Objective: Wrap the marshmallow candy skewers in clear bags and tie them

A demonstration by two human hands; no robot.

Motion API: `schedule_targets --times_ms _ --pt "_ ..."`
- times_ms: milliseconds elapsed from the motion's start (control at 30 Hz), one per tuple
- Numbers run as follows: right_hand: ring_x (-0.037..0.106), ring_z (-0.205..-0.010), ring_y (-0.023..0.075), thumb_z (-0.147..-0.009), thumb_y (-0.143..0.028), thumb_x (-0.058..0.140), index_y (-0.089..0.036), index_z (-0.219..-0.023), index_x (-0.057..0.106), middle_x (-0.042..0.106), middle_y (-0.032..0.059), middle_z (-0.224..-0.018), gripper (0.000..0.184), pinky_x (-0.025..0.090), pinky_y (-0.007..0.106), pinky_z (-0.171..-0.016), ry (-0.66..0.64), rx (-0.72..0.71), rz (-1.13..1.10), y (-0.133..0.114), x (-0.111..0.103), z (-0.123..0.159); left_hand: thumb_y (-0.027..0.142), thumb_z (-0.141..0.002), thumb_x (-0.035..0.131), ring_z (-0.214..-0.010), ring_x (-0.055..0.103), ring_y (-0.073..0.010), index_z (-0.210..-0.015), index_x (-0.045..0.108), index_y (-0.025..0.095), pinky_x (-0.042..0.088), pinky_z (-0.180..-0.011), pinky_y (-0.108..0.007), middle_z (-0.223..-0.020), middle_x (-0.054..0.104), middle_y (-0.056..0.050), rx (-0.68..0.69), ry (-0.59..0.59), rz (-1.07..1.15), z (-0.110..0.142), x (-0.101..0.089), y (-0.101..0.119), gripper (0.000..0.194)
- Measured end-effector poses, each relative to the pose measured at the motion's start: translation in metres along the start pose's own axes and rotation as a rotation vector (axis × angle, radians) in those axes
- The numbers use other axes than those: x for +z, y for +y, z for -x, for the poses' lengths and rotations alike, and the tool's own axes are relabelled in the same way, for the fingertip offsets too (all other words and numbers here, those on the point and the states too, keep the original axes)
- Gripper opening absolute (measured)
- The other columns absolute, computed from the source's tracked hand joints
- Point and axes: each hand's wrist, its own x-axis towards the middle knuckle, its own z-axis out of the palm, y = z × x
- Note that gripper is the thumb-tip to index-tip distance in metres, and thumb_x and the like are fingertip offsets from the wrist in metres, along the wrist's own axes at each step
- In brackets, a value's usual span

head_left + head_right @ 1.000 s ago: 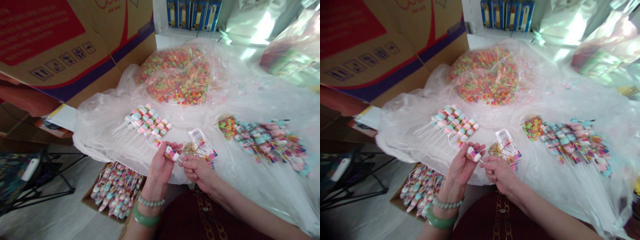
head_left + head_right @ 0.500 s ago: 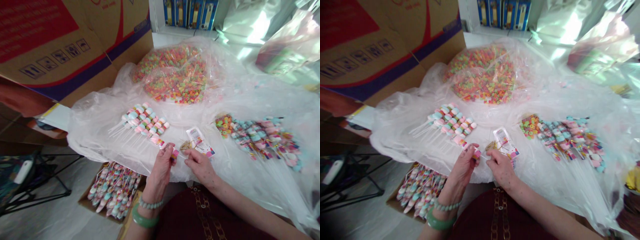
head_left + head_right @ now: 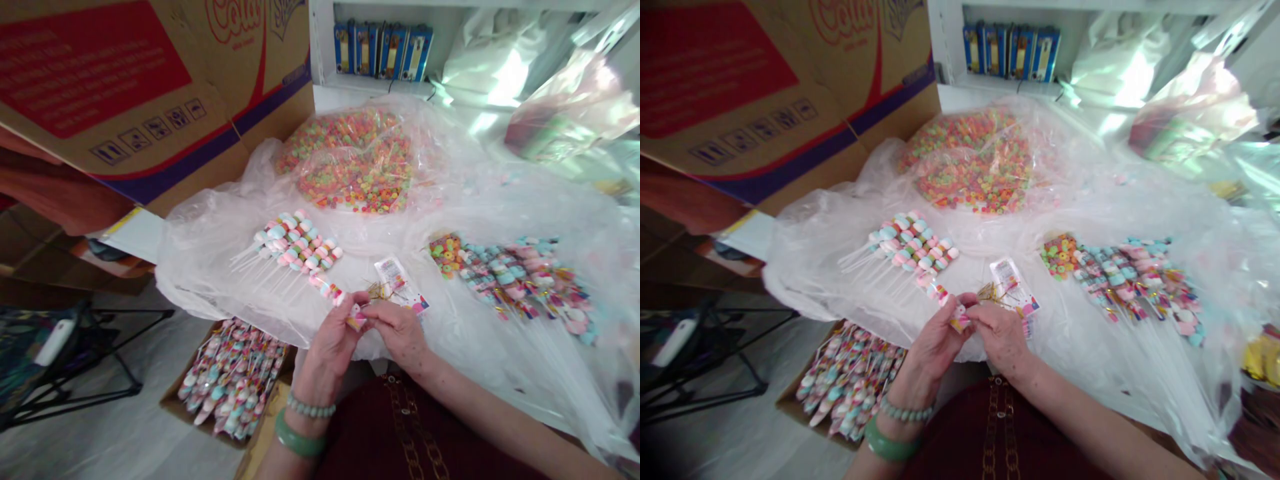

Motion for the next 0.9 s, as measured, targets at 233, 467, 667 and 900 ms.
schedule_targets --times_ms 233,467,667,900 --pt "0.057 -0.103 0.0264 -0.091 -0.016 0.048 -0.016 -0.113 0.062 0.064 0.0140 -0.114 0.027 0.045 0.042 -0.090 -0.019 -0.210 0.583 -0.027 0.013 0.007 0.026 -0.083 0.059 -0.064 0.061 -0.0143 -0.076 0.070 0.009 0.050 -0.065 -0.026 -0.070 0.067 -0.006 0.007 0.211 0.085 -0.006 0.000 -0.008 0.021" --pt "0.052 -0.059 0.0120 -0.084 -0.024 0.052 -0.013 -0.070 0.068 0.065 0.0024 -0.066 0.024 0.044 0.022 -0.059 -0.007 0.210 -0.061 -0.016 0.017 -0.017 0.024 -0.077 0.068 -0.070 0.062 -0.0140 -0.086 0.072 0.013 0.051 -0.071 -0.026 -0.078 0.069 -0.004 -0.068 0.015 0.106 0.000 0.005 -0.007 0.015" --pt "0.042 -0.042 0.0082 -0.081 -0.039 0.055 -0.017 -0.073 0.061 0.052 -0.0035 -0.053 0.025 0.036 0.020 -0.044 -0.265 0.669 -0.758 -0.015 0.006 -0.015 0.022 -0.071 0.076 -0.102 0.061 -0.0236 -0.082 0.073 0.015 0.045 -0.088 -0.029 -0.106 0.070 -0.011 0.058 -0.112 -0.265 0.016 -0.015 0.011 0.013" --pt "0.056 -0.067 0.0113 -0.067 -0.027 0.067 -0.019 -0.090 0.060 0.065 0.0013 -0.087 0.025 0.045 0.023 -0.060 -0.069 0.499 -0.682 -0.032 -0.003 -0.031 0.041 -0.080 0.064 -0.045 0.050 -0.0122 -0.060 0.062 0.015 0.040 -0.049 -0.025 -0.057 0.059 -0.004 -0.019 -0.271 -0.417 0.023 -0.012 0.008 0.033"
